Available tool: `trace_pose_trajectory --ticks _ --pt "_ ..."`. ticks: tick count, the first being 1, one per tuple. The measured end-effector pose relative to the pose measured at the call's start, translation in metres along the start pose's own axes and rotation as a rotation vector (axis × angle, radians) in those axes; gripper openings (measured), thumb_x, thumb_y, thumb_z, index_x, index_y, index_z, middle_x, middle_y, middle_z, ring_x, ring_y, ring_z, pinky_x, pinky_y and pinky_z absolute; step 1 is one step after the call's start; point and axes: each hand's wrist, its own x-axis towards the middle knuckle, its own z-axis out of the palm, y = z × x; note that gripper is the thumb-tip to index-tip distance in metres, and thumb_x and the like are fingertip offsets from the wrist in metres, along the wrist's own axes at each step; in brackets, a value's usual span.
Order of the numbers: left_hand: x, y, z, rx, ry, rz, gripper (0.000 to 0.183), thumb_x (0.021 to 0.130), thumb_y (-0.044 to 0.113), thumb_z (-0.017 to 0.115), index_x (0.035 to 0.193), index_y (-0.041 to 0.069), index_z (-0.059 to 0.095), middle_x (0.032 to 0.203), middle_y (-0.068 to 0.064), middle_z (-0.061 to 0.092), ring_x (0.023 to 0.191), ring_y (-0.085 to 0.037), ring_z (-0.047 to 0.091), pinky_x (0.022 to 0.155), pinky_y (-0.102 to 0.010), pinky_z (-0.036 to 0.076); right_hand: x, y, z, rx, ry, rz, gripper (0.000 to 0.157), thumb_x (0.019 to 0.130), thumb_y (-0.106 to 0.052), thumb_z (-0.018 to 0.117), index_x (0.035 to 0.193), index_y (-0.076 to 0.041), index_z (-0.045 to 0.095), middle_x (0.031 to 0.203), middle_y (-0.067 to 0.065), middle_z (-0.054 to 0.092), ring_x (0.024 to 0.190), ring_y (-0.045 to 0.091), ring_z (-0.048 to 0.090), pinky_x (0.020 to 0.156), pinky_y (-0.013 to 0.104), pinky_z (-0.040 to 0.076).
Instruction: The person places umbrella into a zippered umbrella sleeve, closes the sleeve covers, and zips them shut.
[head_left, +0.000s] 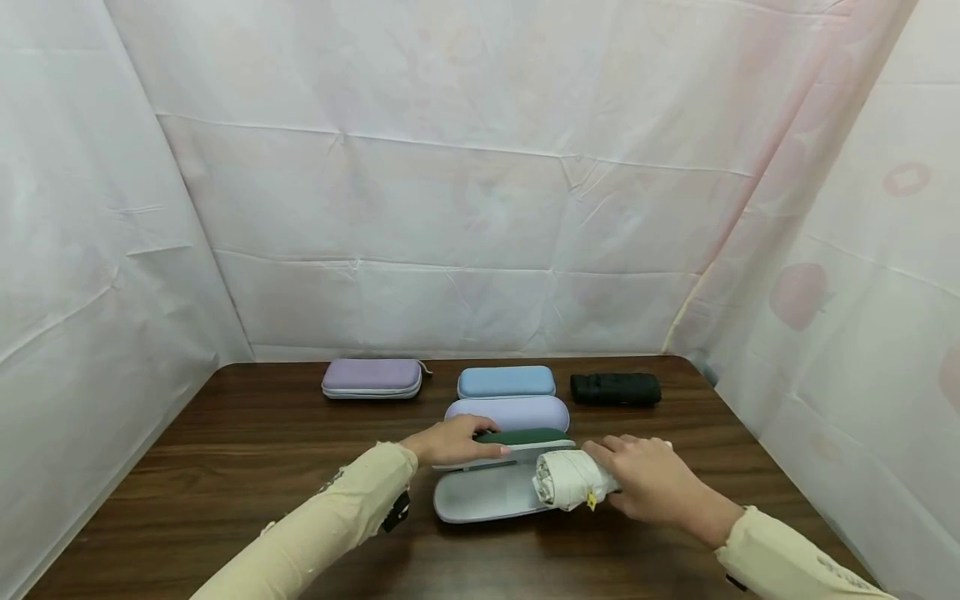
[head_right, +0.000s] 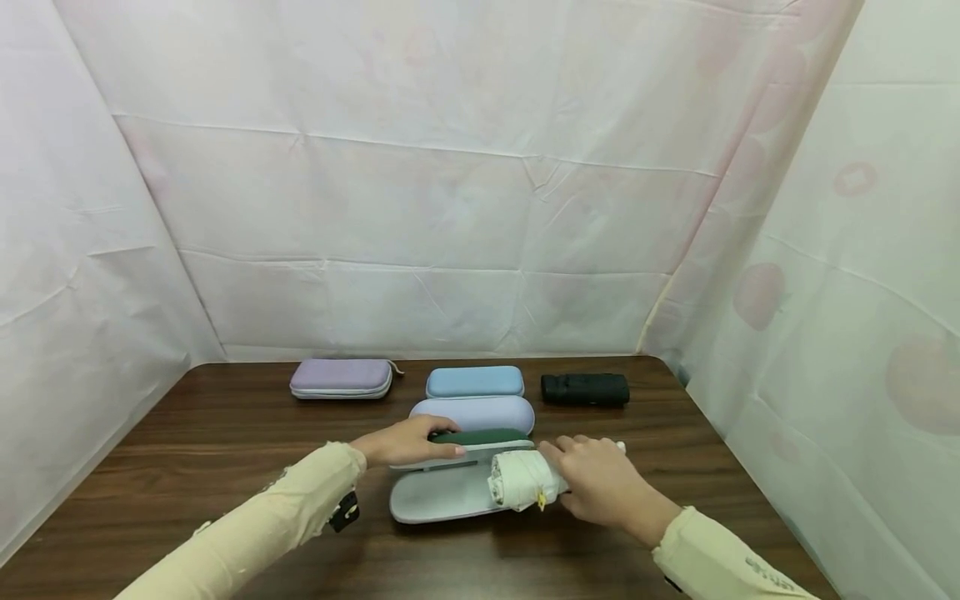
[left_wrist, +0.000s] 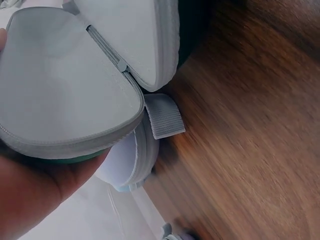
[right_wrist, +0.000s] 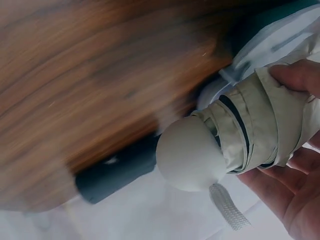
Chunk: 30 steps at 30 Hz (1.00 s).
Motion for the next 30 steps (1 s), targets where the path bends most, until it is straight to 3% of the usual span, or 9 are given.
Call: trace_pose_trajectory --ticks 9,16,24,30 --pt "0.002 0.003 0.004 -0.007 -0.011 0.032 0.060 0.089 0.056 0.056 0.130 0.012 0.057 0.126 0.001 0.058 0.114 -0.014 0.054 0.092 -0.035 0.044 0.024 -0.033 0.013 -0.100 -0.015 -0.084 0.061 0.067 -0.025 0.083 0.119 -0.001 0.061 0.098 0.009 0.064 0.081 0.023 0.063 0.058 0.033 0.050" --pt "0.003 0.010 0.006 -0.054 -0.006 0.035 0.059 0.090 0.054 0.057 0.128 0.009 0.058 0.123 0.000 0.059 0.111 -0.013 0.055 0.090 -0.034 0.045 0.035 -0.054 0.029 -0.116 0.052 -0.062 0.052 0.072 -0.021 0.079 0.118 -0.002 0.062 0.092 0.008 0.064 0.078 0.022 0.061 0.064 0.033 0.051" --pt "0.004 0.014 0.007 -0.076 0.007 0.038 0.056 0.090 0.052 0.058 0.125 0.008 0.060 0.120 -0.001 0.061 0.108 -0.014 0.056 0.087 -0.032 0.046 0.048 -0.068 0.042 -0.126 0.079 -0.070 0.038 0.074 -0.014 0.075 0.108 -0.003 0.064 0.079 0.006 0.059 0.060 0.017 0.051 0.051 0.027 0.045" --pt "0.005 0.016 0.008 -0.095 0.015 0.039 0.054 0.090 0.053 0.058 0.124 0.011 0.061 0.116 0.002 0.062 0.103 -0.012 0.058 0.084 -0.031 0.047 0.057 -0.073 0.045 -0.118 0.012 -0.063 0.035 0.072 -0.015 0.075 0.103 -0.005 0.063 0.082 0.007 0.062 0.060 0.017 0.054 0.045 0.026 0.042"
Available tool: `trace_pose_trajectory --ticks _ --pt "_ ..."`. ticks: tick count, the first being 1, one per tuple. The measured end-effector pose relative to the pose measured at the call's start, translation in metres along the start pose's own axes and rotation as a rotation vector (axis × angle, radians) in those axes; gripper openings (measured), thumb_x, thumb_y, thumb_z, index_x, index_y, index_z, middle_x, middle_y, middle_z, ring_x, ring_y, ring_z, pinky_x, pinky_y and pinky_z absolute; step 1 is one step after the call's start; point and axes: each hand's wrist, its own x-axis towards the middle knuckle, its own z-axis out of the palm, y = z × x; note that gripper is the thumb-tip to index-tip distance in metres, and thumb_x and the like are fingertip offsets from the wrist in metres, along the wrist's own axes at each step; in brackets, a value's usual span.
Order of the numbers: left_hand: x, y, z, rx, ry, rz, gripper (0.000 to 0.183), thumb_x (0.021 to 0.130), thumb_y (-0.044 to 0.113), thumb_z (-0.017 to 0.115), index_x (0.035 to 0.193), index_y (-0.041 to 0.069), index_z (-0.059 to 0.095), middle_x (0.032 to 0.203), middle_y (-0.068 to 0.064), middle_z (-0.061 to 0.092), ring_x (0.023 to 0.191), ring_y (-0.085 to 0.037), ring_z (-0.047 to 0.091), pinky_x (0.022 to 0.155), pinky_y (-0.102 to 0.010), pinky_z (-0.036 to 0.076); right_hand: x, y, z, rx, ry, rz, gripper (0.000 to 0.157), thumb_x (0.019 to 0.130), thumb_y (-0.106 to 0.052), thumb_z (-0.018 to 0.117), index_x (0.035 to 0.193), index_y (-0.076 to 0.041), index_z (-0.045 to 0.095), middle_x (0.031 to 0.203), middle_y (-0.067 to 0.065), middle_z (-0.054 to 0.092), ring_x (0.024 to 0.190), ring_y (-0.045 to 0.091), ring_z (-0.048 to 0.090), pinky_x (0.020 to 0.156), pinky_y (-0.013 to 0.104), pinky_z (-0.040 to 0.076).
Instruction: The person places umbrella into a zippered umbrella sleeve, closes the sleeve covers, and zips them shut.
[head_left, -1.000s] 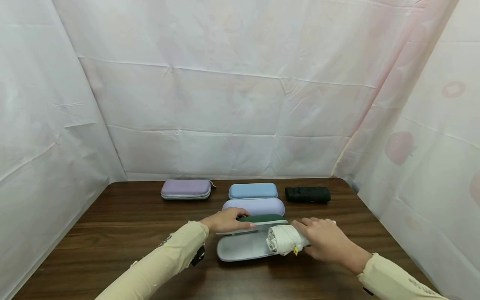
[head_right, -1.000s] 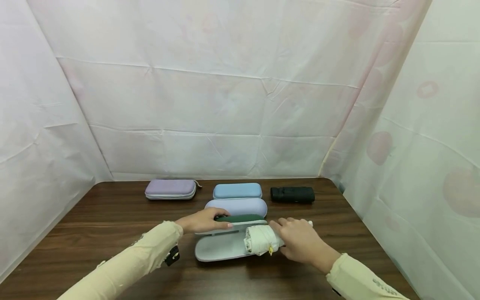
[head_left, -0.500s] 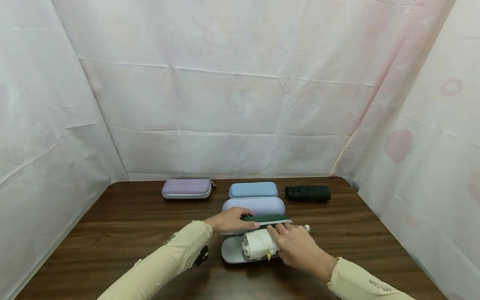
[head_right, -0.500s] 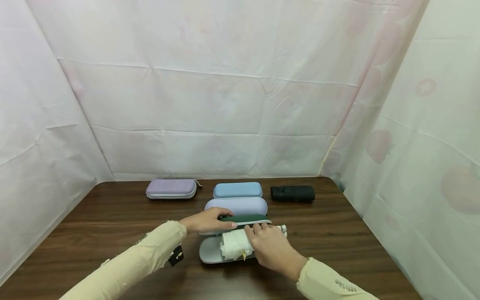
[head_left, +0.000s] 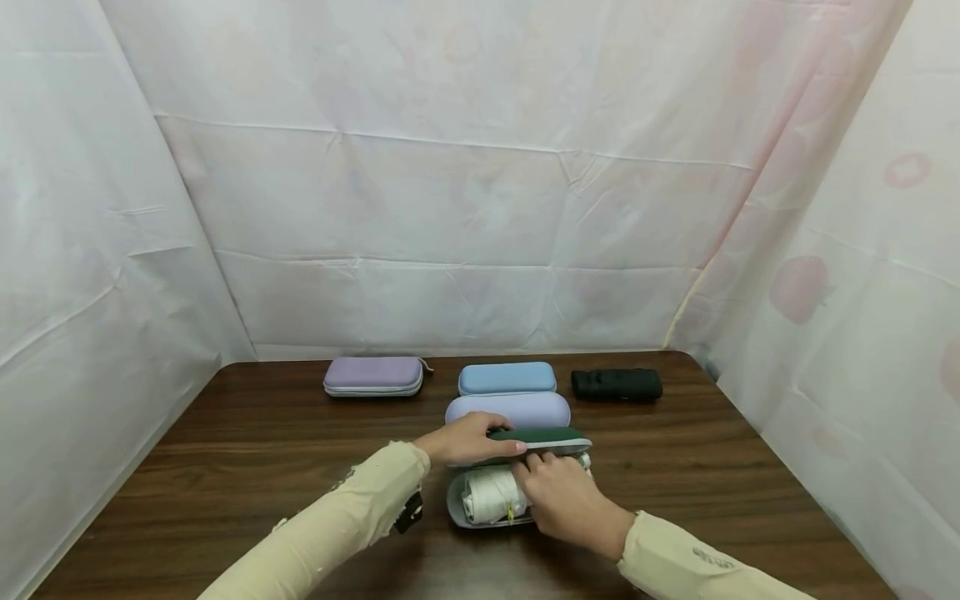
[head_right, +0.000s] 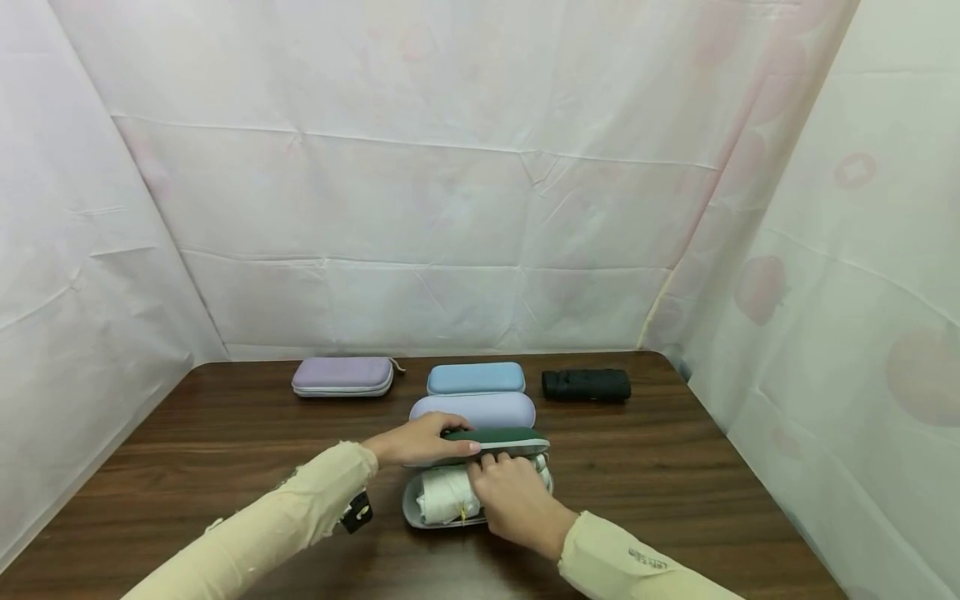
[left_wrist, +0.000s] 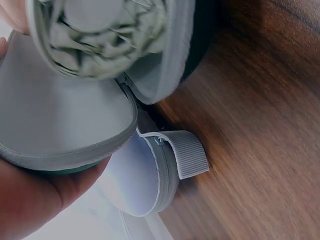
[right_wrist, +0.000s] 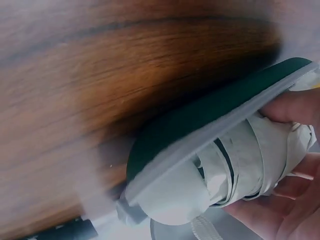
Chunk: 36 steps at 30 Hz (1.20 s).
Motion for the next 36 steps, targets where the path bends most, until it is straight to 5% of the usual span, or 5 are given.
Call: trace_pose_trajectory --ticks 16,23,29,33,36 --pt "0.002 -0.001 0.008 -0.010 0.045 0.037 0.047 0.090 0.050 0.060 0.118 0.012 0.064 0.106 0.006 0.064 0.091 -0.007 0.058 0.078 -0.027 0.047 0.014 0.015 -0.005 0.236 -0.201 -0.005 0.026 0.066 -0.011 0.077 0.090 -0.013 0.065 0.067 -0.006 0.054 0.056 0.004 0.043 0.045 0.025 0.037" --pt "0.002 0.001 0.006 0.038 0.061 0.041 0.050 0.090 0.052 0.058 0.121 0.013 0.063 0.111 0.004 0.064 0.097 -0.008 0.058 0.082 -0.029 0.047 0.008 0.024 -0.002 0.336 -0.227 -0.018 0.053 0.077 -0.016 0.076 0.125 -0.007 0.056 0.113 0.003 0.062 0.095 0.010 0.058 0.079 0.033 0.050" --pt "-0.002 0.001 0.007 0.083 0.064 0.052 0.052 0.089 0.056 0.057 0.120 0.014 0.063 0.110 0.005 0.064 0.096 -0.008 0.058 0.081 -0.030 0.046 -0.018 0.034 -0.004 0.308 -0.100 -0.119 0.054 0.090 -0.023 0.067 0.138 -0.010 0.047 0.132 0.003 0.050 0.114 0.017 0.053 0.087 0.036 0.048" --pt "-0.005 0.001 0.008 0.098 0.066 0.058 0.052 0.090 0.057 0.056 0.119 0.014 0.062 0.107 0.007 0.063 0.091 -0.006 0.057 0.078 -0.029 0.047 -0.029 0.048 -0.012 0.343 0.155 -0.245 0.038 0.085 -0.004 0.068 0.122 -0.009 0.061 0.121 0.002 0.056 0.107 0.014 0.056 0.084 0.030 0.048" --pt "-0.008 0.002 0.009 0.127 0.085 0.089 0.046 0.089 0.054 0.058 0.112 0.015 0.064 0.098 0.009 0.063 0.083 -0.005 0.057 0.073 -0.027 0.047 -0.031 0.064 -0.014 0.397 0.277 -0.236 0.034 0.083 0.001 0.068 0.116 -0.008 0.064 0.119 0.003 0.057 0.106 0.014 0.055 0.087 0.030 0.046"
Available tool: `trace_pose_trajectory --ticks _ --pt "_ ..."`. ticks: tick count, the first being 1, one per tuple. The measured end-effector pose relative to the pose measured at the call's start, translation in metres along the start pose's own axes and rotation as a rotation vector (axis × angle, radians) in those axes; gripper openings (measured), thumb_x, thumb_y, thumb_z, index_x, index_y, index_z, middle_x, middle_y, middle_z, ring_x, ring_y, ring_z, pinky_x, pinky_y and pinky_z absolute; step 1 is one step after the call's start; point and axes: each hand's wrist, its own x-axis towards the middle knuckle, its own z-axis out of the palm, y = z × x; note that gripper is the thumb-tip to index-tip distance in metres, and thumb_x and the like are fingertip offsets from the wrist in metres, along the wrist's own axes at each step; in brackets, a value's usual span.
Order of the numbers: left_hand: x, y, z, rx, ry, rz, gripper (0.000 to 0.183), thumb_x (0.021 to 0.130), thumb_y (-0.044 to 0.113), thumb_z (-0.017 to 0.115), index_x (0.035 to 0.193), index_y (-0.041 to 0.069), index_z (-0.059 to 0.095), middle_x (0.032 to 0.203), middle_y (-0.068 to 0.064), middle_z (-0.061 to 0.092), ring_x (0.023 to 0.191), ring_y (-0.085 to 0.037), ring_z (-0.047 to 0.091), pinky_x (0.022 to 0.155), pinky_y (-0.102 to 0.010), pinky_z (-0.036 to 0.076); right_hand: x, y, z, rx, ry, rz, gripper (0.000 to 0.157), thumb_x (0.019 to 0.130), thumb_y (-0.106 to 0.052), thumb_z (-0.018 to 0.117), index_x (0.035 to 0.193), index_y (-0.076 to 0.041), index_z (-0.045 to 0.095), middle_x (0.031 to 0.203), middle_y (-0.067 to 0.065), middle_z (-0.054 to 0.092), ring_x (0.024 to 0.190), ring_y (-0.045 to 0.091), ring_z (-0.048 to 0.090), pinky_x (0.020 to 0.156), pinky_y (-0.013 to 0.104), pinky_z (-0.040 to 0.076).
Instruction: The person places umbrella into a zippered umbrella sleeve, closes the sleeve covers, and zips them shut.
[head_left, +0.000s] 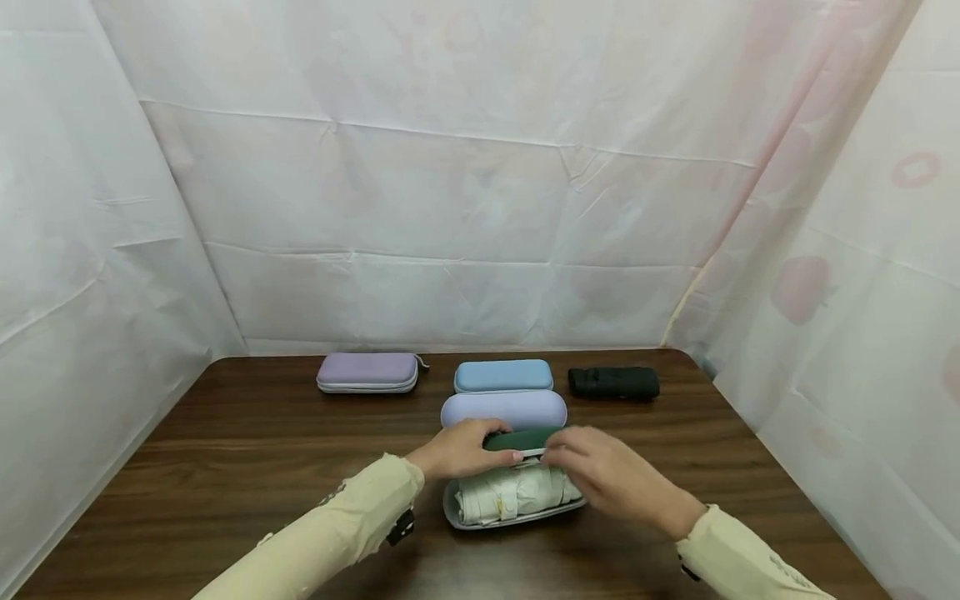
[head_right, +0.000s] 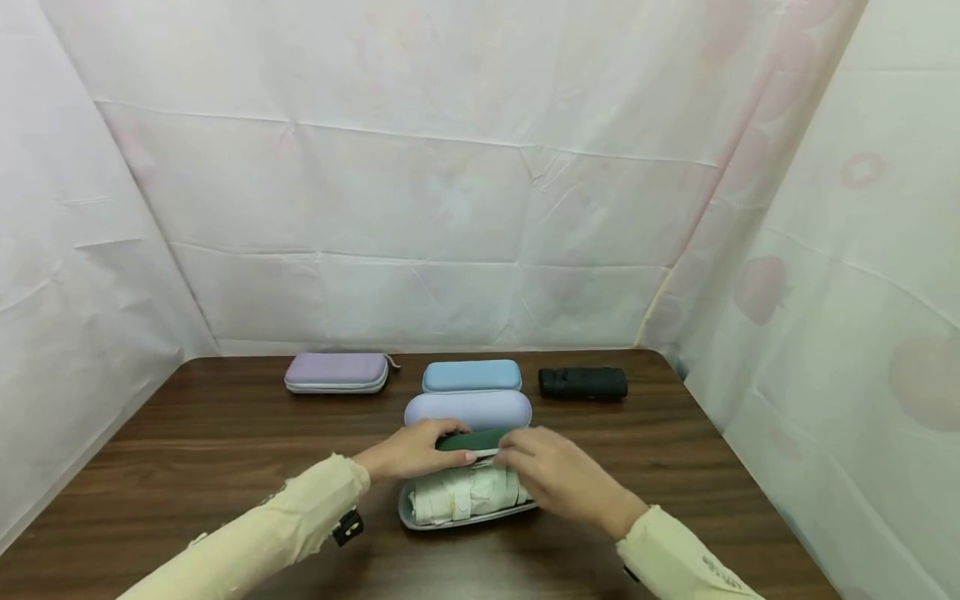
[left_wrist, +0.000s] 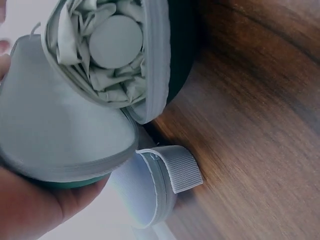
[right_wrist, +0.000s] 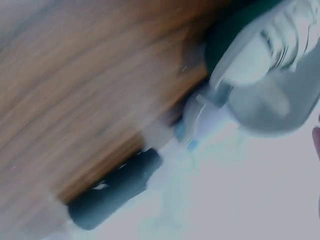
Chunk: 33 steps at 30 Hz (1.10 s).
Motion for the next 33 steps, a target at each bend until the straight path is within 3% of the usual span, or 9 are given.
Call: trace_pose_trajectory --ticks 2,6,9,12,16,20,25,33 --pt "-0.002 0.002 0.001 0.036 0.017 0.027 0.043 0.089 0.054 0.059 0.109 0.016 0.064 0.093 0.011 0.062 0.079 -0.004 0.056 0.070 -0.026 0.046 -0.002 0.009 -0.004 0.048 -0.001 0.062 0.032 0.088 -0.004 0.066 0.120 -0.009 0.062 0.122 0.003 0.056 0.109 0.016 0.054 0.089 0.034 0.045" --pt "-0.006 0.006 0.004 0.118 0.034 0.064 0.042 0.088 0.055 0.059 0.109 0.018 0.063 0.093 0.011 0.061 0.079 -0.003 0.056 0.070 -0.026 0.046 -0.008 0.021 -0.006 0.243 -0.157 0.256 0.034 0.099 -0.023 0.053 0.132 -0.014 0.056 0.133 0.005 0.052 0.122 0.020 0.048 0.093 0.043 0.043" --pt "-0.009 0.009 0.008 0.166 0.023 0.071 0.050 0.088 0.056 0.059 0.117 0.017 0.061 0.102 0.009 0.062 0.086 -0.003 0.056 0.073 -0.027 0.047 -0.011 0.026 -0.005 0.401 -0.224 0.348 0.034 0.101 -0.027 0.048 0.132 -0.015 0.057 0.135 0.007 0.051 0.124 0.021 0.047 0.094 0.043 0.043" --pt "-0.011 0.011 0.012 0.199 0.019 0.078 0.055 0.087 0.057 0.059 0.123 0.015 0.059 0.107 0.009 0.061 0.089 -0.002 0.055 0.074 -0.026 0.047 -0.012 0.027 -0.002 0.486 -0.218 0.349 0.033 0.101 -0.024 0.050 0.130 -0.012 0.058 0.132 0.005 0.053 0.122 0.021 0.050 0.094 0.040 0.044" --pt "-0.014 0.016 0.014 0.229 0.032 0.100 0.057 0.085 0.055 0.063 0.124 0.014 0.059 0.106 0.008 0.061 0.086 -0.002 0.054 0.071 -0.023 0.046 -0.011 0.026 0.000 0.509 -0.202 0.320 0.033 0.099 -0.020 0.054 0.130 -0.011 0.058 0.130 0.005 0.054 0.118 0.019 0.052 0.091 0.036 0.046" --pt "-0.018 0.020 0.015 0.281 0.034 0.106 0.058 0.084 0.054 0.066 0.126 0.014 0.058 0.111 0.005 0.061 0.090 -0.004 0.055 0.071 -0.024 0.046 -0.013 0.024 0.001 0.491 -0.226 0.329 0.036 0.096 -0.021 0.059 0.132 -0.014 0.056 0.130 0.006 0.054 0.117 0.019 0.052 0.089 0.035 0.047" --pt "-0.022 0.021 0.017 0.337 -0.014 0.110 0.069 0.078 0.055 0.072 0.132 0.016 0.053 0.116 0.004 0.057 0.097 -0.009 0.054 0.077 -0.027 0.047 -0.016 0.021 0.005 0.446 -0.252 0.343 0.040 0.095 -0.025 0.061 0.133 -0.017 0.055 0.131 0.003 0.053 0.118 0.019 0.051 0.089 0.035 0.047" --pt "-0.029 0.019 0.021 0.508 -0.038 0.183 0.076 0.077 0.048 0.076 0.139 0.016 0.045 0.126 0.001 0.051 0.108 -0.017 0.051 0.088 -0.035 0.046 -0.016 0.018 0.009 0.394 -0.233 0.313 0.041 0.092 -0.023 0.065 0.131 -0.017 0.057 0.129 0.006 0.055 0.116 0.019 0.052 0.090 0.038 0.046"
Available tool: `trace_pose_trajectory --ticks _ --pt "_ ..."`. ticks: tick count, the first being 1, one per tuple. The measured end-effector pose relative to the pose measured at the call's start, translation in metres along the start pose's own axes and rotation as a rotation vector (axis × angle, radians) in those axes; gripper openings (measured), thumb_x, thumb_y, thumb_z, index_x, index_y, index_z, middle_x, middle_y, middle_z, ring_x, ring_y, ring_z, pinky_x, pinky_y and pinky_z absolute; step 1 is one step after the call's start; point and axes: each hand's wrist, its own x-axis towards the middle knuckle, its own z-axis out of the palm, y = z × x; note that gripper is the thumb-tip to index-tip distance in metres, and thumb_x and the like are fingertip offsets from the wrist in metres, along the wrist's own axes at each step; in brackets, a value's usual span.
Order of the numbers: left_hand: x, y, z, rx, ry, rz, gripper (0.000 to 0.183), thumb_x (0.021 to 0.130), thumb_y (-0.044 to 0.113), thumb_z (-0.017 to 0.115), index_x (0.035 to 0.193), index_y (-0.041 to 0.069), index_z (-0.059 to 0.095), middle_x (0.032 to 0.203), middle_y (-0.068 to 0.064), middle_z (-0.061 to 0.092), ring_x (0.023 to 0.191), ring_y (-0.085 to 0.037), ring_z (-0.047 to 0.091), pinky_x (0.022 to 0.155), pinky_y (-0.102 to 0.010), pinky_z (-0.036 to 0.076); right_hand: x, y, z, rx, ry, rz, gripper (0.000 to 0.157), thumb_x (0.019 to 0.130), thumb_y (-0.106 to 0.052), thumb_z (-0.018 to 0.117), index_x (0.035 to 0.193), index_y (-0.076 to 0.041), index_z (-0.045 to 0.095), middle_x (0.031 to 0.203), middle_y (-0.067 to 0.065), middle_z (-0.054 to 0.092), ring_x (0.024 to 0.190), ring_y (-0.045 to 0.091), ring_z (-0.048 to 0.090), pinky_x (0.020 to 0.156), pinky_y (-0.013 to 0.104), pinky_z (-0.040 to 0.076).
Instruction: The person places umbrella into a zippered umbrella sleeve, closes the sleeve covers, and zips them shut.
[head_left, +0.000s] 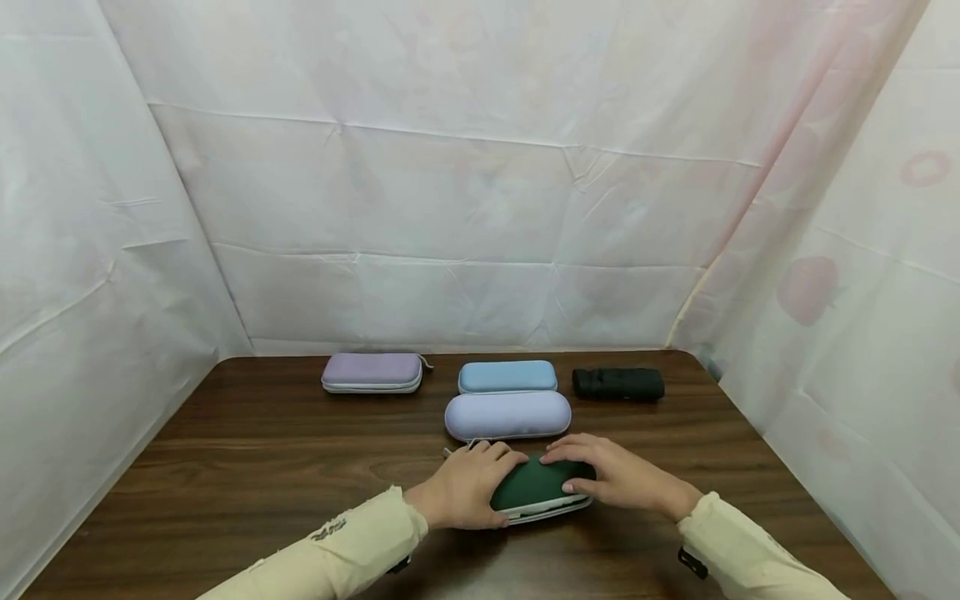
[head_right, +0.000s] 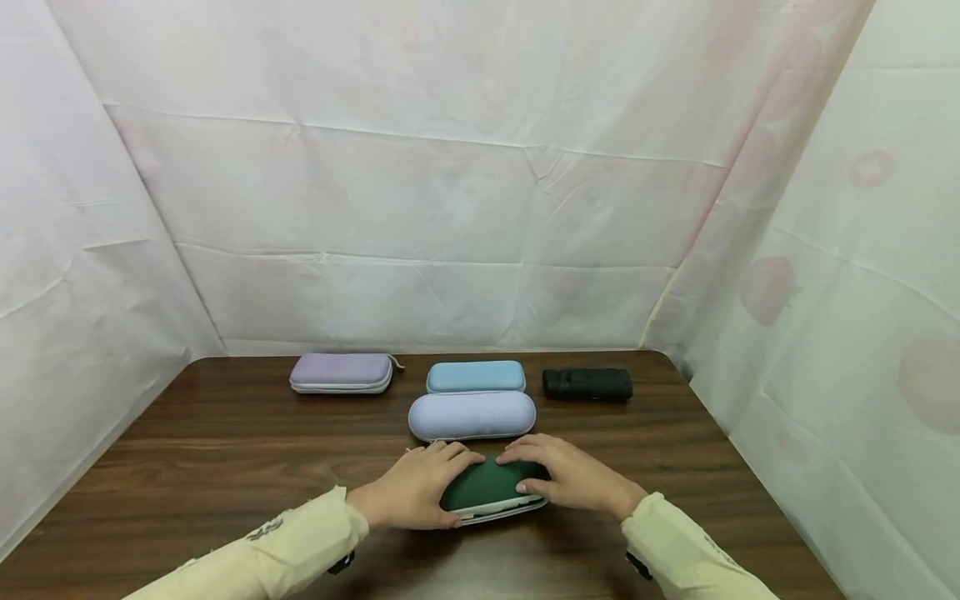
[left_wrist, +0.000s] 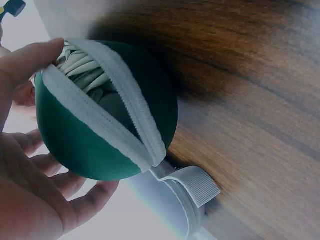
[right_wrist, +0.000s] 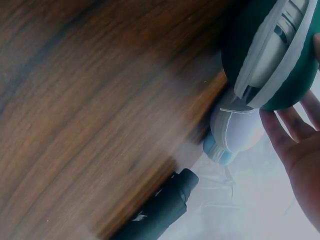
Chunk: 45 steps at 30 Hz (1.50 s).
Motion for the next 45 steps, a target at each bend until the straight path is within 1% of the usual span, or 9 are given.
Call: trace_pose_trajectory --ticks 7,15,23,26,29,31,34,39,45 --pt "-0.004 0.001 0.008 0.143 0.037 0.051 0.085 0.073 0.056 0.076 0.140 0.016 0.043 0.126 0.000 0.048 0.108 -0.018 0.050 0.089 -0.039 0.045 0.002 -0.001 0.002 -0.060 -0.002 0.025 0.046 0.087 -0.023 0.072 0.130 -0.021 0.058 0.126 -0.004 0.053 0.112 0.015 0.052 0.089 0.037 0.046" --pt "-0.015 0.008 0.018 0.337 0.008 0.110 0.087 0.085 0.053 0.065 0.151 0.011 0.026 0.143 -0.006 0.037 0.122 -0.021 0.042 0.087 -0.038 0.044 0.005 -0.003 0.004 -0.122 0.008 0.028 0.046 0.080 -0.022 0.078 0.123 -0.026 0.061 0.119 -0.007 0.054 0.108 0.012 0.052 0.087 0.037 0.047" --pt "-0.019 0.008 0.023 0.491 0.148 0.196 0.079 0.086 0.044 0.064 0.147 0.005 0.034 0.138 -0.010 0.044 0.114 -0.021 0.049 0.075 -0.034 0.048 0.008 -0.005 0.002 -0.138 -0.008 0.037 0.044 0.078 -0.020 0.080 0.117 -0.029 0.061 0.116 -0.011 0.053 0.107 0.011 0.051 0.087 0.037 0.047" --pt "-0.016 0.002 0.020 0.364 0.068 0.189 0.079 0.090 0.050 0.058 0.150 0.008 0.028 0.141 -0.007 0.040 0.119 -0.021 0.045 0.082 -0.040 0.047 0.010 -0.006 0.001 -0.111 -0.029 0.047 0.043 0.079 -0.019 0.080 0.116 -0.027 0.061 0.117 -0.011 0.053 0.109 0.011 0.051 0.089 0.036 0.046" --pt "-0.011 -0.013 0.014 0.029 -0.058 0.115 0.069 0.095 0.054 0.048 0.150 0.017 0.028 0.143 0.000 0.038 0.124 -0.018 0.040 0.091 -0.049 0.041 0.012 -0.007 0.000 -0.088 -0.048 0.047 0.042 0.079 -0.018 0.080 0.116 -0.025 0.061 0.118 -0.011 0.054 0.111 0.011 0.050 0.090 0.036 0.045" --pt "-0.005 -0.026 0.010 -0.210 -0.091 0.050 0.055 0.099 0.047 0.043 0.146 0.018 0.038 0.138 0.004 0.044 0.123 -0.015 0.041 0.094 -0.048 0.039 0.012 -0.008 0.000 -0.085 -0.052 0.043 0.041 0.079 -0.019 0.079 0.116 -0.024 0.061 0.118 -0.011 0.055 0.111 0.011 0.050 0.091 0.035 0.045" --pt "0.006 -0.047 0.009 -0.449 -0.083 0.037 0.033 0.103 0.020 0.042 0.133 0.011 0.055 0.127 0.001 0.055 0.116 -0.012 0.050 0.095 -0.036 0.041 0.012 -0.008 0.000 -0.092 -0.046 0.037 0.041 0.079 -0.019 0.080 0.115 -0.023 0.062 0.117 -0.011 0.055 0.111 0.011 0.050 0.091 0.036 0.045" --pt "0.023 -0.064 0.013 -0.557 -0.157 0.125 0.037 0.095 -0.011 0.042 0.123 0.001 0.062 0.120 -0.007 0.063 0.107 -0.012 0.057 0.087 -0.021 0.044 0.011 -0.008 0.001 -0.102 -0.039 0.038 0.040 0.079 -0.019 0.080 0.115 -0.022 0.062 0.117 -0.011 0.055 0.111 0.012 0.050 0.090 0.036 0.045" --pt "0.031 -0.066 0.006 -0.518 -0.269 0.097 0.030 0.095 -0.008 0.047 0.115 0.001 0.067 0.109 -0.004 0.068 0.096 -0.004 0.059 0.079 -0.019 0.046 0.011 -0.008 0.001 -0.100 -0.035 0.034 0.039 0.079 -0.020 0.079 0.114 -0.021 0.062 0.117 -0.012 0.055 0.111 0.011 0.050 0.090 0.035 0.045"
